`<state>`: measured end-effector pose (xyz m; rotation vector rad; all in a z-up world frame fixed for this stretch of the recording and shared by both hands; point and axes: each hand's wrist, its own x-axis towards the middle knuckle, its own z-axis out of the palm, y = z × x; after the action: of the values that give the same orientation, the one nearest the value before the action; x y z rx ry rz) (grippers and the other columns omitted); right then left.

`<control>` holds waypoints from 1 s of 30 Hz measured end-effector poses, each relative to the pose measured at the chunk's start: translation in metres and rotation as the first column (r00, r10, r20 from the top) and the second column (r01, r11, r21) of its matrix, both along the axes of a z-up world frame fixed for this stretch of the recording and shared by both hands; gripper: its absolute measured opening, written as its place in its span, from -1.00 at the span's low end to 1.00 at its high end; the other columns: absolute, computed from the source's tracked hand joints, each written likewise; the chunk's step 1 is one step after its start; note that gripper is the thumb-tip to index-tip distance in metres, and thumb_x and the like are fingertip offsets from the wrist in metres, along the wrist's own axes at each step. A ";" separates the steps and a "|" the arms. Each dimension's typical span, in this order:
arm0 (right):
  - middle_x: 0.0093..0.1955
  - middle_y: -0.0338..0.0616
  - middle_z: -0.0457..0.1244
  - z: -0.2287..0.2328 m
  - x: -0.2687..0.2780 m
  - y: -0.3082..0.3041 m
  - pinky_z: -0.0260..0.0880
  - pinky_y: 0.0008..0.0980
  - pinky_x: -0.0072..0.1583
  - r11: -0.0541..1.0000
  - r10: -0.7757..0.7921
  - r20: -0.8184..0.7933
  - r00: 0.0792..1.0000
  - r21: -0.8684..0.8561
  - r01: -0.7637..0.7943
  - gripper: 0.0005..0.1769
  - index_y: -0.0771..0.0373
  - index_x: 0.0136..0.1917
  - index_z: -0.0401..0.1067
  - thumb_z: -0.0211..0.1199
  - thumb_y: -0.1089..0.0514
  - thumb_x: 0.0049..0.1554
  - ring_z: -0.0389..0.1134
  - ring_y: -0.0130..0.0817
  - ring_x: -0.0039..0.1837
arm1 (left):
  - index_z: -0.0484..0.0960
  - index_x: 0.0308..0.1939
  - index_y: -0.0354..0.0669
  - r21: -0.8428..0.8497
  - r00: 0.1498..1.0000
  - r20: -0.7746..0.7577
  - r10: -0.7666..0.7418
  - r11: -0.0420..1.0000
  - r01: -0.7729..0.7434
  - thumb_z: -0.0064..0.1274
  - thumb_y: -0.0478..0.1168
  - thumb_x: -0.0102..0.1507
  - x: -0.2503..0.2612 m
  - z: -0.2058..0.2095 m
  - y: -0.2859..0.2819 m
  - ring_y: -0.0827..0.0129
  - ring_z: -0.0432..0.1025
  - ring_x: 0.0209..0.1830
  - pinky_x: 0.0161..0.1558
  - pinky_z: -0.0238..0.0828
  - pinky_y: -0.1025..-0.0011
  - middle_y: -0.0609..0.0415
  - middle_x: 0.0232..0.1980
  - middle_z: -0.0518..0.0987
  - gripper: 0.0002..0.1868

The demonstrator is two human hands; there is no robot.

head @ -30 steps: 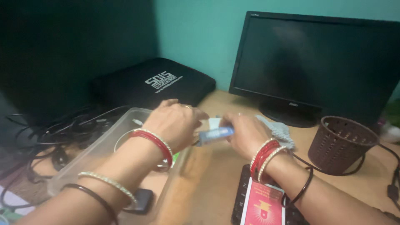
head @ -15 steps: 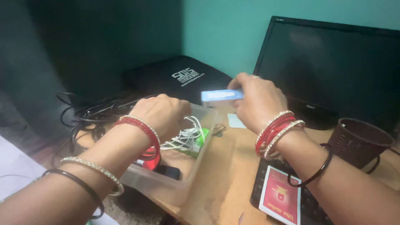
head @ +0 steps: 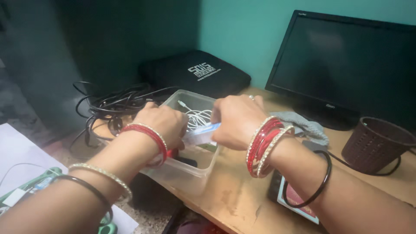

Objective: The person organizes small electronic accessories and stationery items by sorting them into a clear plastic container and a green basket. They handle cables, a power adapter, a lens cap, scissors, and a box, placing them into the containers on a desk.

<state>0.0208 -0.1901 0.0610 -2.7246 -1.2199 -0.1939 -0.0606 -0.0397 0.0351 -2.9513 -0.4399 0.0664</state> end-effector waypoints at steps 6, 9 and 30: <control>-0.22 -0.04 0.44 0.004 -0.013 0.009 0.14 -0.20 0.26 1.000 0.000 -0.015 1.000 -0.019 0.000 -0.80 0.04 -0.22 0.59 0.34 0.09 -0.19 0.46 -0.09 0.01 | 0.66 -0.08 0.02 0.024 1.000 0.009 -0.020 1.000 0.019 0.34 -0.07 0.10 -0.005 -0.004 -0.001 0.23 0.56 0.07 0.24 0.20 0.17 0.05 -0.07 0.70 -0.66; -0.19 -0.03 0.42 0.007 -0.016 0.010 0.11 -0.18 0.28 0.998 -0.041 -0.055 0.998 -0.058 0.038 -0.67 0.06 -0.22 0.58 0.45 -0.14 -0.18 0.43 -0.09 0.03 | 0.68 -0.08 0.08 0.001 0.996 0.070 -0.049 0.999 0.050 0.26 -0.16 0.15 -0.006 -0.004 0.000 0.26 0.57 0.05 0.27 0.17 0.16 0.07 -0.07 0.71 -0.74; -0.26 -0.13 0.44 -0.035 -0.002 0.025 -0.08 -0.10 0.37 0.992 0.016 -0.104 0.994 -0.125 -0.029 -0.81 -0.02 -0.35 0.68 0.53 -0.08 -0.24 0.41 -0.22 -0.03 | 0.81 -0.19 0.27 -0.042 0.999 -0.028 0.025 0.999 -0.027 0.07 -0.13 0.26 -0.002 -0.006 0.002 0.26 0.54 0.12 0.59 -0.28 -0.02 0.08 -0.05 0.70 -0.80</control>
<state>0.0189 -0.1647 0.0261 -2.7861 -1.2747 0.0280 -0.0625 -0.0377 0.0295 -2.9829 -0.4790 0.1214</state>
